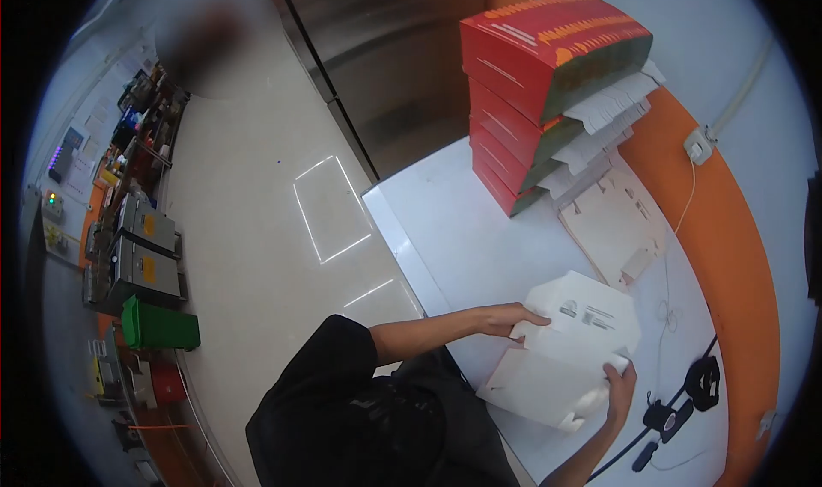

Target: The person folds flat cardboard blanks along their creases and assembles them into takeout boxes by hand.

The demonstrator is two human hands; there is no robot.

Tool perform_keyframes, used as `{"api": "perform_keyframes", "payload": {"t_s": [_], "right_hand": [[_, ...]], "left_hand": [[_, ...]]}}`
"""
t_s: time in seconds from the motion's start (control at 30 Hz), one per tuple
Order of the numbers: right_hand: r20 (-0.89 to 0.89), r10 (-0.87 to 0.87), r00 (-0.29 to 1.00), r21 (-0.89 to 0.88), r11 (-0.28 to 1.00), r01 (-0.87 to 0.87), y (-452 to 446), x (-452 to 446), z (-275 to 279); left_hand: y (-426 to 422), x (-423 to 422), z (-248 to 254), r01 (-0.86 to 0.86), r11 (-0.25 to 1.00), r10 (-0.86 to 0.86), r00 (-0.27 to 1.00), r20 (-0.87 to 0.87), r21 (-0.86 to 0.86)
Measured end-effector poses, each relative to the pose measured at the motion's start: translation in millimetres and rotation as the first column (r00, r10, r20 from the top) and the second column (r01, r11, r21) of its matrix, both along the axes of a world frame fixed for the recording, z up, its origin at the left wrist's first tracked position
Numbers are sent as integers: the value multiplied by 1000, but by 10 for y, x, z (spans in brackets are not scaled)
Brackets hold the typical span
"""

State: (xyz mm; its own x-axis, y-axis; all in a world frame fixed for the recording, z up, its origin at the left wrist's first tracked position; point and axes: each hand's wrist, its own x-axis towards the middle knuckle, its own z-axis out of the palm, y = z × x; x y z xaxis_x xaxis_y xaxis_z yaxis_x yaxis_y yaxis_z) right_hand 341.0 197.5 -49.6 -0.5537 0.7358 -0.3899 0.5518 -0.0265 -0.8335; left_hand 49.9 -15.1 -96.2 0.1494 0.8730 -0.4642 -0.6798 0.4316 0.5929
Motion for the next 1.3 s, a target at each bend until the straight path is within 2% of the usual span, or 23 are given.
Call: {"api": "perform_keyframes", "payload": {"t_s": [0.07,0.1,0.13,0.17,0.2,0.23,0.27,0.3,0.33,0.43,0.5,0.6,0.7,0.8,0.9,1.1,1.2,1.3], "right_hand": [[-68,67,995,93,994,-61,48,-88,-365],[-28,36,999,46,998,-35,-16,-199,-296],[-24,115,993,208,972,-107,107,-133,-591],[-44,134,990,265,957,-118,112,-184,-574],[-155,-6,988,139,990,28,155,-179,-786],[-171,31,985,51,998,-23,172,-226,-670],[-163,183,969,239,961,-141,335,-149,-928],[-144,121,982,231,969,-86,295,-177,-891],[-54,50,997,135,990,-42,214,-252,-642],[-117,-86,989,95,991,97,80,-256,-441],[-136,-90,987,62,993,99,74,-242,-431],[-139,-34,990,106,993,49,39,-179,-286],[10,107,994,64,992,-107,34,-187,-5],[179,206,962,377,889,-261,39,-164,-65],[266,188,945,389,877,-284,36,-169,-89],[94,122,988,439,885,-151,3,-149,-367],[59,-67,996,102,993,60,9,-178,-400],[105,-79,991,-48,995,85,95,-221,-350]], "left_hand": [[-38,41,-453,-22,1000,22,993,-118,-1],[-62,69,-636,-86,996,84,985,-150,-11],[-66,62,-844,-134,991,129,976,-178,-14],[-82,24,-810,-153,986,137,972,-193,-71],[-97,-10,-891,-168,983,147,963,-225,-77],[-101,-9,-777,-169,972,121,956,-266,-165],[-115,-15,-799,-165,978,129,960,-248,-130],[-98,-37,-672,-176,973,133,957,-257,-150],[-81,-47,-529,-162,973,119,962,-246,-165],[-25,-27,-354,-163,963,117,970,-215,-212],[-37,-44,-366,-157,963,110,971,-210,-220],[-54,-28,-421,-171,957,119,969,-218,-234],[-55,-6,-377,-163,960,108,966,-233,-228],[-35,21,-325,-154,964,95,960,-262,-217],[13,67,-276,-171,965,106,948,-299,-200],[36,91,-520,-225,951,157,942,-296,-212],[35,87,-577,-211,952,137,942,-307,-223],[41,72,-619,-139,963,63,949,-308,-231]]}}
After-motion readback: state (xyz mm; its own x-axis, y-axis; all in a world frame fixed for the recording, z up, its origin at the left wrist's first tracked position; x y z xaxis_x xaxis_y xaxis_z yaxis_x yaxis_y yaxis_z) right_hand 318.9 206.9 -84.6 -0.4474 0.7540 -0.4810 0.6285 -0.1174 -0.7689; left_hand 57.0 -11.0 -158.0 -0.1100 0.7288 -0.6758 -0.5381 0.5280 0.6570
